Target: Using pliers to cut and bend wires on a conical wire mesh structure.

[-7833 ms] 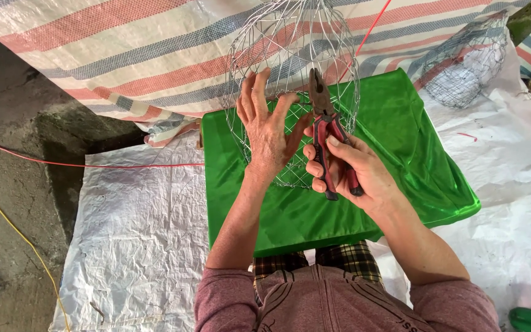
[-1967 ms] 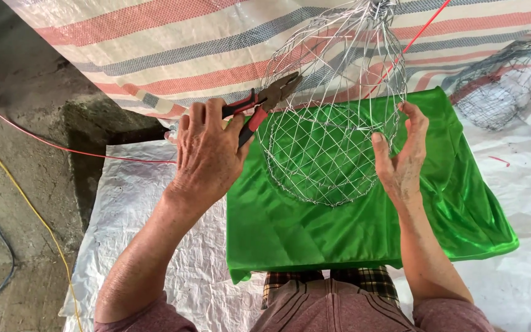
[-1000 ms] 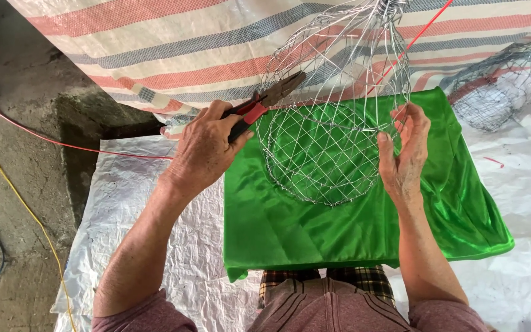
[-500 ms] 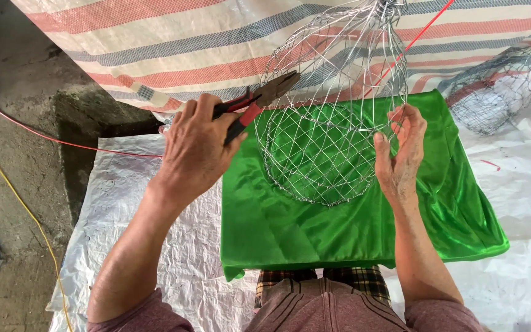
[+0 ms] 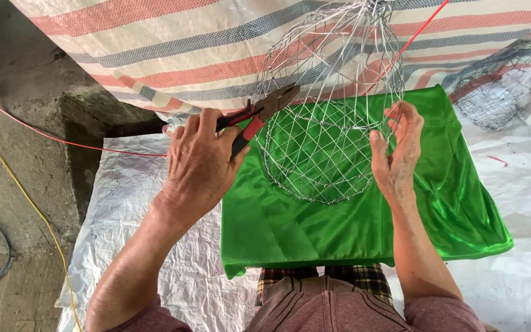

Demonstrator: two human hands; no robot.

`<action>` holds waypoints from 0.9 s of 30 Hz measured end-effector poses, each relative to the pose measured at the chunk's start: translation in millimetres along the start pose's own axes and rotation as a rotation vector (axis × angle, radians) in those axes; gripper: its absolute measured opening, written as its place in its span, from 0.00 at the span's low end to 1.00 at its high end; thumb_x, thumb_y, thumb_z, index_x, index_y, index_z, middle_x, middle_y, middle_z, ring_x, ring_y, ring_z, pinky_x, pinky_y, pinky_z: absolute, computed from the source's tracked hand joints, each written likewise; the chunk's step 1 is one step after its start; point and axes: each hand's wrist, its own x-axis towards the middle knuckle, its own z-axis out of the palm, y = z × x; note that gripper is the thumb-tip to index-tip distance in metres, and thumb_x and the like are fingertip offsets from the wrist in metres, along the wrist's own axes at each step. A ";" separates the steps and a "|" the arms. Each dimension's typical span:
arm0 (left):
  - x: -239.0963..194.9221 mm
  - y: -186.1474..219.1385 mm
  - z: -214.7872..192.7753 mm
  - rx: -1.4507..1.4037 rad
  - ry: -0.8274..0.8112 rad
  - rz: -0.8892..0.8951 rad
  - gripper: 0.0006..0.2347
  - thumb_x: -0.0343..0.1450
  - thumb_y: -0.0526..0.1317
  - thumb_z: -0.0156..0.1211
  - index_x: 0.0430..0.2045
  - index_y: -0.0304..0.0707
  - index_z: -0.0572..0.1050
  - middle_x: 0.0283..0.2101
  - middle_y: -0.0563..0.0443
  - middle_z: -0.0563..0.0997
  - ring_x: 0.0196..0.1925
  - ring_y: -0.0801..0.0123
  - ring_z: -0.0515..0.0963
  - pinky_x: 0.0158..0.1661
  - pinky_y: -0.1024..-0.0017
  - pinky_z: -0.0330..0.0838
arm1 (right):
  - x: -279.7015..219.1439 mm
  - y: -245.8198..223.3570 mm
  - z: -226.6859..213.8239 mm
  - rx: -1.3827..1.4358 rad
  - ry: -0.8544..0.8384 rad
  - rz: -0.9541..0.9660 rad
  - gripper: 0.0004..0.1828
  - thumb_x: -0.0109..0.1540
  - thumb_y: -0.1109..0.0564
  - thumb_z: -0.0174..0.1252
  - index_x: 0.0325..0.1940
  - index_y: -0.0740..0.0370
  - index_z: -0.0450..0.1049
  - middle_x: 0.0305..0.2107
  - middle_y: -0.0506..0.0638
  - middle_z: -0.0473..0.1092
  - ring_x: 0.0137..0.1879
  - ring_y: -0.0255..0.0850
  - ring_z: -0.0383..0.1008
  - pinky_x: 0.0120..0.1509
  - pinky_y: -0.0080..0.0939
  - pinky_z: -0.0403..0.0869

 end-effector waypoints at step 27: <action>33.7 -55.6 -19.9 -0.874 -0.499 -0.124 0.10 0.75 0.40 0.60 0.34 0.27 0.79 0.37 0.38 0.78 0.24 0.61 0.75 0.26 0.70 0.72 | 1.0 -4.0 0.4 -0.002 0.007 -0.013 0.29 0.74 0.48 0.49 0.72 0.68 0.52 0.55 0.60 0.56 0.64 0.59 0.66 0.67 0.66 0.66</action>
